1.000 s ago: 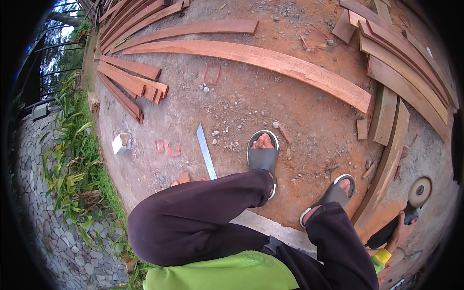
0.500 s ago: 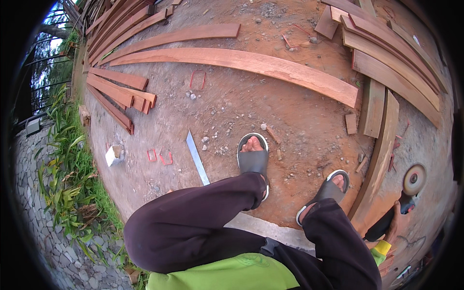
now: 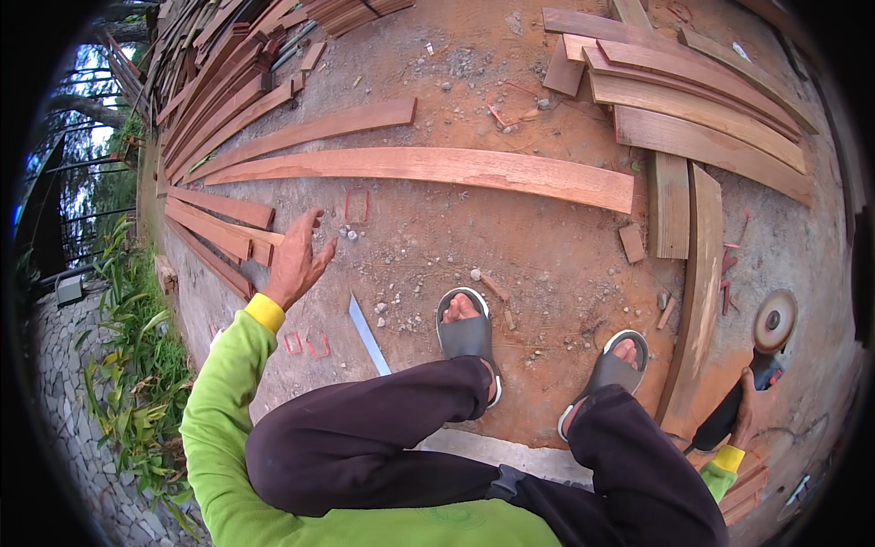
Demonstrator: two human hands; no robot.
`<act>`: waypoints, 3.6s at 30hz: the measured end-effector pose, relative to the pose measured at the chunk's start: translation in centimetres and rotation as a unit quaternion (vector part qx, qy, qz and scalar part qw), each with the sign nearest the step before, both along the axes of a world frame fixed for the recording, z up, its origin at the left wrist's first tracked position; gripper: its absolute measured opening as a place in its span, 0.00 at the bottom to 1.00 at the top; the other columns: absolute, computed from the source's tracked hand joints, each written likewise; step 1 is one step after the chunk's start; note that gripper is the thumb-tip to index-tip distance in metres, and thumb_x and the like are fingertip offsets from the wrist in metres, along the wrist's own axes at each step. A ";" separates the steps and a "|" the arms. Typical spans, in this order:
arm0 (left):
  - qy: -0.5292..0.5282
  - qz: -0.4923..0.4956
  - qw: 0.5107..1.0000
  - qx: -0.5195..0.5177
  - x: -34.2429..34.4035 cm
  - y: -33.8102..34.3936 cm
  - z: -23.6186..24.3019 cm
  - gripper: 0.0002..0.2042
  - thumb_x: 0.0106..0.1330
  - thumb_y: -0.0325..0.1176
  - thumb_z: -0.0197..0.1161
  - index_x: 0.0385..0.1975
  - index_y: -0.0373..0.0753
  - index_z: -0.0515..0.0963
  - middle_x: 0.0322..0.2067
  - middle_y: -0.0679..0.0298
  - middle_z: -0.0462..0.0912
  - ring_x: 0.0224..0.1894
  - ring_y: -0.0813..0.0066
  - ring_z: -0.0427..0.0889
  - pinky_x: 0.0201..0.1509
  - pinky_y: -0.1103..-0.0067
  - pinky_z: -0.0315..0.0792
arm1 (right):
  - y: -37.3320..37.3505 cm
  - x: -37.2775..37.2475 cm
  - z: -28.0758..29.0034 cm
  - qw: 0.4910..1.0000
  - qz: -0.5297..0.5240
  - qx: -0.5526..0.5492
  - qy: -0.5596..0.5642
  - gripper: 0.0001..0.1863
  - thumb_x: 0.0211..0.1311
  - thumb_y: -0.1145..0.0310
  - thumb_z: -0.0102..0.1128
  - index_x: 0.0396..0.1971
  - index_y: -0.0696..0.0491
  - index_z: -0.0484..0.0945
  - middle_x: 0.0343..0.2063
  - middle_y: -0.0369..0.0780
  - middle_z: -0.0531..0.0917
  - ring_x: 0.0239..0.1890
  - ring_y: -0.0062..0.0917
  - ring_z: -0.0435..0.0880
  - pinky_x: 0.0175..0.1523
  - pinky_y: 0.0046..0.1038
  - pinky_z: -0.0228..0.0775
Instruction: The person uses an angle grinder to cut long wooden planks into shorter pieces. They hold each plank with one hand and operate the grinder with the other, cutting multiple planks sequentially on a dirt ground surface.
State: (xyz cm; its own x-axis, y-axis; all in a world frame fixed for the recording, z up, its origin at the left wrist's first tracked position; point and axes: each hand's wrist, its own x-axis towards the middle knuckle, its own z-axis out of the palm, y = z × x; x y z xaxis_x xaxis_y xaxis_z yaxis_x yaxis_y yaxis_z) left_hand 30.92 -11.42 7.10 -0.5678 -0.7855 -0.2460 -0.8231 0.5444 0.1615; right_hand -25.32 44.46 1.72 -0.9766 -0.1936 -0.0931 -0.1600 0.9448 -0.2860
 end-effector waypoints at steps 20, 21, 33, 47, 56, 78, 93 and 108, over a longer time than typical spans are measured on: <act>-0.098 -0.214 0.972 -0.015 -15.7 -9.5 -20.2 0.52 0.44 0.63 0.74 0.61 0.27 0.65 0.54 0.45 0.72 0.60 0.45 0.68 0.66 0.54 0.61 | -0.5 0.4 2.6 0.989 -0.110 -0.097 -0.029 0.35 0.38 0.58 0.75 0.43 0.69 0.74 0.33 0.54 0.84 0.36 0.44 0.87 0.43 0.38 0.79; -0.100 -0.233 0.967 -0.025 -15.3 -9.6 -20.6 0.51 0.43 0.65 0.74 0.59 0.27 0.66 0.53 0.45 0.73 0.59 0.45 0.69 0.65 0.54 0.62 | -0.1 0.6 2.3 0.988 -0.115 -0.104 -0.023 0.35 0.38 0.59 0.75 0.43 0.69 0.74 0.33 0.54 0.84 0.37 0.44 0.87 0.43 0.38 0.79; 0.002 -0.332 0.943 -0.026 -31.2 9.5 -13.6 0.48 0.46 0.65 0.73 0.58 0.31 0.67 0.49 0.50 0.76 0.52 0.50 0.73 0.61 0.58 0.65 | 1.2 1.5 3.6 0.976 -0.191 -0.103 -0.016 0.34 0.38 0.58 0.75 0.42 0.67 0.76 0.34 0.54 0.85 0.38 0.44 0.87 0.45 0.38 0.79; -0.081 -0.287 0.954 -0.010 -20.1 0.2 -17.8 0.41 0.44 0.62 0.75 0.47 0.33 0.69 0.43 0.49 0.75 0.49 0.48 0.74 0.57 0.59 0.67 | 2.1 1.3 2.3 0.979 -0.157 -0.124 0.031 0.25 0.41 0.63 0.74 0.38 0.64 0.78 0.29 0.47 0.85 0.31 0.35 0.86 0.39 0.34 0.78; 0.022 -0.344 0.937 -0.057 -33.3 13.3 -16.6 0.41 0.46 0.63 0.74 0.50 0.33 0.71 0.44 0.51 0.78 0.49 0.53 0.78 0.53 0.61 0.71 | 1.1 1.1 3.4 0.976 -0.158 -0.147 0.030 0.22 0.44 0.64 0.75 0.38 0.61 0.80 0.26 0.42 0.85 0.28 0.28 0.84 0.36 0.31 0.77; 0.089 -0.324 0.941 -0.021 -36.1 17.2 -16.6 0.43 0.43 0.49 0.79 0.59 0.36 0.68 0.46 0.53 0.76 0.49 0.53 0.76 0.52 0.64 0.73 | 1.0 1.0 3.5 0.980 -0.140 -0.141 0.012 0.22 0.47 0.65 0.75 0.39 0.63 0.80 0.29 0.41 0.85 0.28 0.24 0.82 0.37 0.29 0.76; 0.002 -0.361 0.932 -0.006 -32.4 17.9 -15.2 0.43 0.53 0.52 0.76 0.66 0.36 0.66 0.57 0.51 0.74 0.56 0.54 0.76 0.60 0.65 0.70 | 1.2 1.1 3.0 0.983 -0.124 -0.136 0.018 0.22 0.49 0.65 0.75 0.41 0.62 0.80 0.31 0.39 0.85 0.31 0.23 0.81 0.41 0.28 0.76; 0.121 -0.366 0.921 0.062 -36.0 15.3 -14.8 0.45 0.45 0.53 0.80 0.61 0.34 0.71 0.43 0.51 0.80 0.46 0.53 0.81 0.48 0.64 0.74 | 0.4 1.3 3.5 0.986 -0.111 -0.121 0.034 0.27 0.47 0.65 0.76 0.45 0.63 0.77 0.34 0.43 0.85 0.32 0.26 0.84 0.40 0.30 0.77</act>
State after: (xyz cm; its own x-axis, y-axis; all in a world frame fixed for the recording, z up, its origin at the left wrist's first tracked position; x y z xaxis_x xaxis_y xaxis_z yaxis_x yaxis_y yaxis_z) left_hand -5.13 3.88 -7.71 -0.9838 -0.1454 -0.1047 -0.1751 0.9040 0.3900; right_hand -23.98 44.84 5.18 -0.9998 0.0178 -0.0037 0.0173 0.8643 -0.5027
